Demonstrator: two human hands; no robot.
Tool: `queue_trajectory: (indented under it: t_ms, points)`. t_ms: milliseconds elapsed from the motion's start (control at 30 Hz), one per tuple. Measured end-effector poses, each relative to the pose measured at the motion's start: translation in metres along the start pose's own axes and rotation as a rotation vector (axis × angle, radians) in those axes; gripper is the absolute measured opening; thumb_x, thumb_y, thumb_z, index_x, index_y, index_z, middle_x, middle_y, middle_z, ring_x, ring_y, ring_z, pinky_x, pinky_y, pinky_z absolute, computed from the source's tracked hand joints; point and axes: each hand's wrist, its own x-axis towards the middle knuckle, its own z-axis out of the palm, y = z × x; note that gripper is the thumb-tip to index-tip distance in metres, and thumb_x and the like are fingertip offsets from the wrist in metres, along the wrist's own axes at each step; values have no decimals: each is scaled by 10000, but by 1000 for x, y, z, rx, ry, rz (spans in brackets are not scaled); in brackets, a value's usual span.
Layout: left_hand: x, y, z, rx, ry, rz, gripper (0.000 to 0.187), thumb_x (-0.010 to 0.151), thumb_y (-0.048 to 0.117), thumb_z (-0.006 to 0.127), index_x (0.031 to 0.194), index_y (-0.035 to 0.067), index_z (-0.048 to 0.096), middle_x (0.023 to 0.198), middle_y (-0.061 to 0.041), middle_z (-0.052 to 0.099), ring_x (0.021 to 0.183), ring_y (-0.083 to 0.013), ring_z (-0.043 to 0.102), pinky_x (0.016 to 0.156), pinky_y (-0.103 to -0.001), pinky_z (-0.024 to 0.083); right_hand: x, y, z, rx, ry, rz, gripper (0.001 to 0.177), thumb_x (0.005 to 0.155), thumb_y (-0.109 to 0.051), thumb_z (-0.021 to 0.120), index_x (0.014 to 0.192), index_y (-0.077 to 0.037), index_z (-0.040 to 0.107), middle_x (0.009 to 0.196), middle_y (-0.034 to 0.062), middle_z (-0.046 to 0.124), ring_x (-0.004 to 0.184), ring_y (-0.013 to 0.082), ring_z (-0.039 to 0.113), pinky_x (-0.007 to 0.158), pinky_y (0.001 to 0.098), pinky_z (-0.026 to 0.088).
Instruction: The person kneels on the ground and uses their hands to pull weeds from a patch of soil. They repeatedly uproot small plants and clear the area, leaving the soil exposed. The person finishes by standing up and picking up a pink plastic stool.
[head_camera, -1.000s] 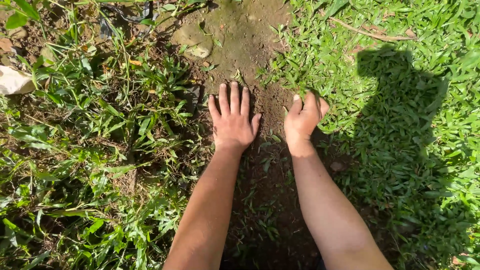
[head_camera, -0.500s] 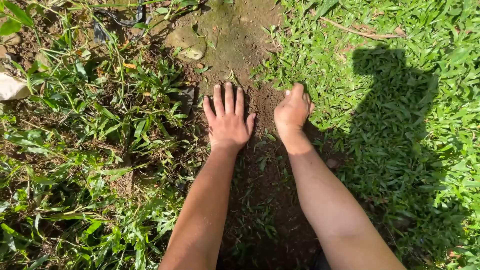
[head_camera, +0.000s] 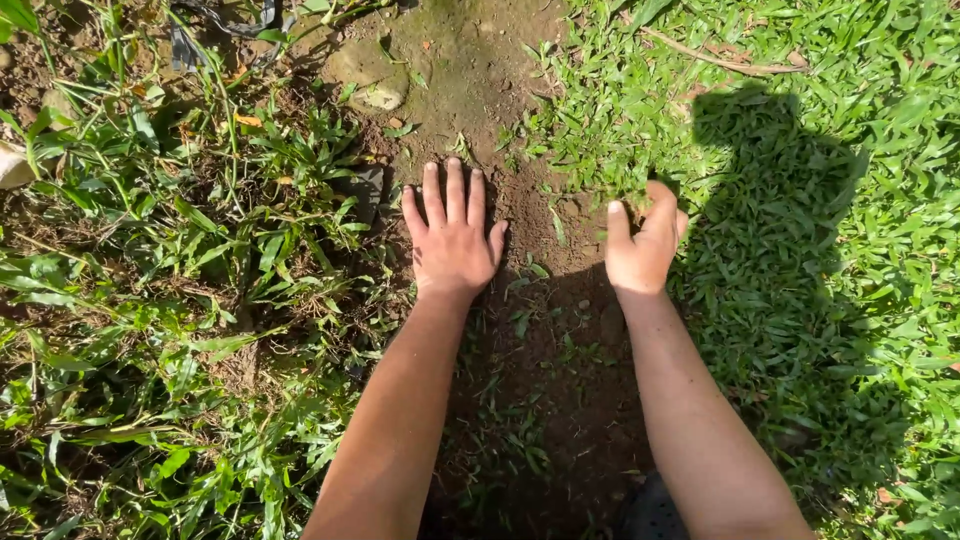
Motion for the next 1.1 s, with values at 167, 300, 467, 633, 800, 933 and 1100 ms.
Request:
queue_trajectory:
  t_ms: [167, 300, 467, 633, 800, 933, 1100]
  points:
    - [2, -2, 1, 8, 25, -6, 704, 1069, 572, 118, 1648, 173, 149, 1720, -135, 60, 1569, -387, -36, 1212, -636, -46, 38, -69, 34, -357, -184, -167, 843, 947, -422, 755, 1571, -42, 334, 1645, 223, 289, 1509, 399, 115, 1218, 587, -27]
    - [2, -1, 0, 5, 13, -7, 695, 1070, 568, 133, 1646, 178, 143, 1715, -140, 68, 1568, -390, -30, 1211, -643, -40, 66, -28, 63, -538, -16, -280, 362, 1081, -314, 608, 1400, -146, 579, 1432, 108, 468, 1361, 297, 297, 1182, 504, 146]
    - [3, -3, 2, -14, 27, 7, 701, 1064, 570, 141, 1641, 173, 169, 1710, -148, 96, 1566, -399, -17, 1207, -648, -30, 102, 17, 79, -651, 63, -513, 181, 1057, -250, 625, 1218, -173, 654, 1126, -24, 515, 1120, 192, 410, 1042, 404, 277]
    - [3, -1, 4, 12, 71, 5, 686, 1075, 558, 159, 1641, 171, 165, 1706, -149, 106, 1564, -401, 5, 1209, -648, -3, 123, 27, 64, -714, 26, -880, 147, 1045, -298, 591, 1007, -165, 641, 933, -13, 567, 970, 209, 594, 879, 361, 447]
    - [5, 0, 2, 21, 72, 0, 697, 1067, 571, 130, 1645, 182, 162, 1714, -134, 97, 1568, -391, -11, 1210, -640, -19, 116, 11, 65, -739, 174, -917, 77, 918, -209, 583, 845, -195, 602, 751, -26, 565, 751, 186, 644, 774, 339, 493]
    - [3, -1, 2, 42, 17, -11, 707, 1061, 585, 110, 1646, 191, 152, 1720, -118, 79, 1570, -384, -32, 1206, -641, -39, 102, 20, 64, -798, 226, -856, 141, 916, -263, 571, 802, -190, 612, 656, -15, 575, 624, 176, 650, 737, 350, 502]
    - [1, -1, 1, 34, 23, -13, 696, 1065, 577, 111, 1645, 194, 154, 1719, -120, 84, 1571, -382, -27, 1207, -641, -36, 93, 26, 47, -789, 148, -867, 183, 940, -271, 562, 800, -171, 624, 656, 9, 605, 626, 211, 673, 749, 366, 519]
